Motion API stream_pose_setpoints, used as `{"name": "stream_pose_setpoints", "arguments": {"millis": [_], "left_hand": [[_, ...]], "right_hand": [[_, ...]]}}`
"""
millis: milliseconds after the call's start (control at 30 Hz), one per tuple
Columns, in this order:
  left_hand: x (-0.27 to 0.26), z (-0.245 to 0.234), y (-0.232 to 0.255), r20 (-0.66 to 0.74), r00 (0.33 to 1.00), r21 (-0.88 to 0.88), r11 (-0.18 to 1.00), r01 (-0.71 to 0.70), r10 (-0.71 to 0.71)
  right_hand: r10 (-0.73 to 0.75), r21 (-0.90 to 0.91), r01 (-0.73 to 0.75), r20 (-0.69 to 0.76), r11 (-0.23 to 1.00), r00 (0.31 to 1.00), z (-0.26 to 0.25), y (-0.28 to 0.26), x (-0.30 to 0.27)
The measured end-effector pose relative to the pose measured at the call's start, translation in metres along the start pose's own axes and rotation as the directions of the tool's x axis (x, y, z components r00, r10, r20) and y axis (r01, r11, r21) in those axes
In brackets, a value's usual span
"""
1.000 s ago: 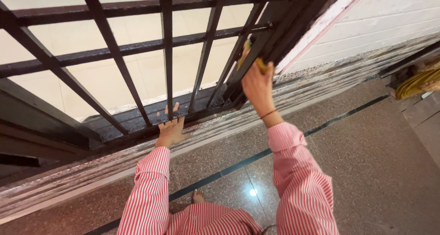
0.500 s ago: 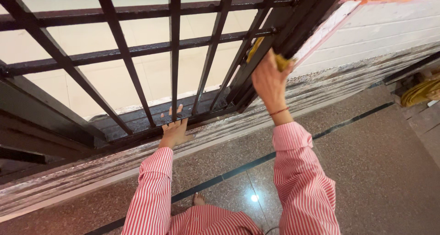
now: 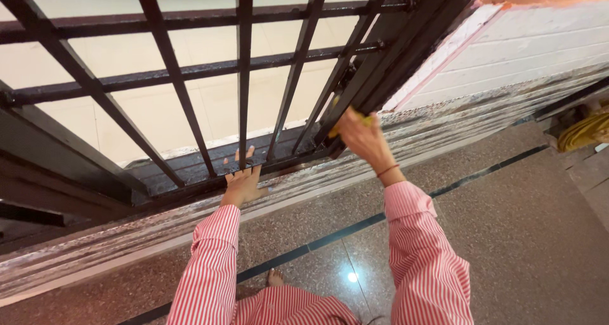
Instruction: The person cleans a metal window grille using a yellow cloth. They wipe the horizontal and vertical bars of the grille, moving the cloth back and forth to remove dust or dirt from the surface.
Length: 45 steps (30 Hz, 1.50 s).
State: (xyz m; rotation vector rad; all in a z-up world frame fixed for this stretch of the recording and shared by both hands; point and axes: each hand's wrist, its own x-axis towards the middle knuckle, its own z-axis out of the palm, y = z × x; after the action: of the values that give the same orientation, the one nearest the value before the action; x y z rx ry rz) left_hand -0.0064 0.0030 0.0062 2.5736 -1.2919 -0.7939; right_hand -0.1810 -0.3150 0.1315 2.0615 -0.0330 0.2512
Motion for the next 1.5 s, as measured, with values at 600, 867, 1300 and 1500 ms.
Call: {"name": "stream_pose_setpoints", "arguments": {"millis": [600, 867, 1300, 1500], "left_hand": [[0.016, 0.019, -0.012, -0.057, 0.997, -0.115, 0.991, -0.067, 0.061], [-0.005, -0.006, 0.003, -0.026, 1.0, 0.009, 1.0, -0.016, 0.016], [0.038, 0.043, -0.024, -0.041, 0.997, -0.142, 0.988, -0.067, 0.062], [0.006, 0.008, -0.003, -0.012, 1.0, 0.014, 1.0, -0.003, 0.003]], "right_hand": [[0.078, 0.15, -0.095, 0.115, 0.984, 0.99, 0.009, -0.107, -0.003], [0.315, 0.063, -0.309, -0.181, 0.949, 0.932, -0.003, -0.012, 0.012], [0.38, 0.357, -0.362, 0.024, 0.861, 0.925, -0.007, -0.088, 0.023], [0.402, 0.536, -0.37, 0.061, 0.759, 0.913, -0.027, -0.094, 0.018]]}}
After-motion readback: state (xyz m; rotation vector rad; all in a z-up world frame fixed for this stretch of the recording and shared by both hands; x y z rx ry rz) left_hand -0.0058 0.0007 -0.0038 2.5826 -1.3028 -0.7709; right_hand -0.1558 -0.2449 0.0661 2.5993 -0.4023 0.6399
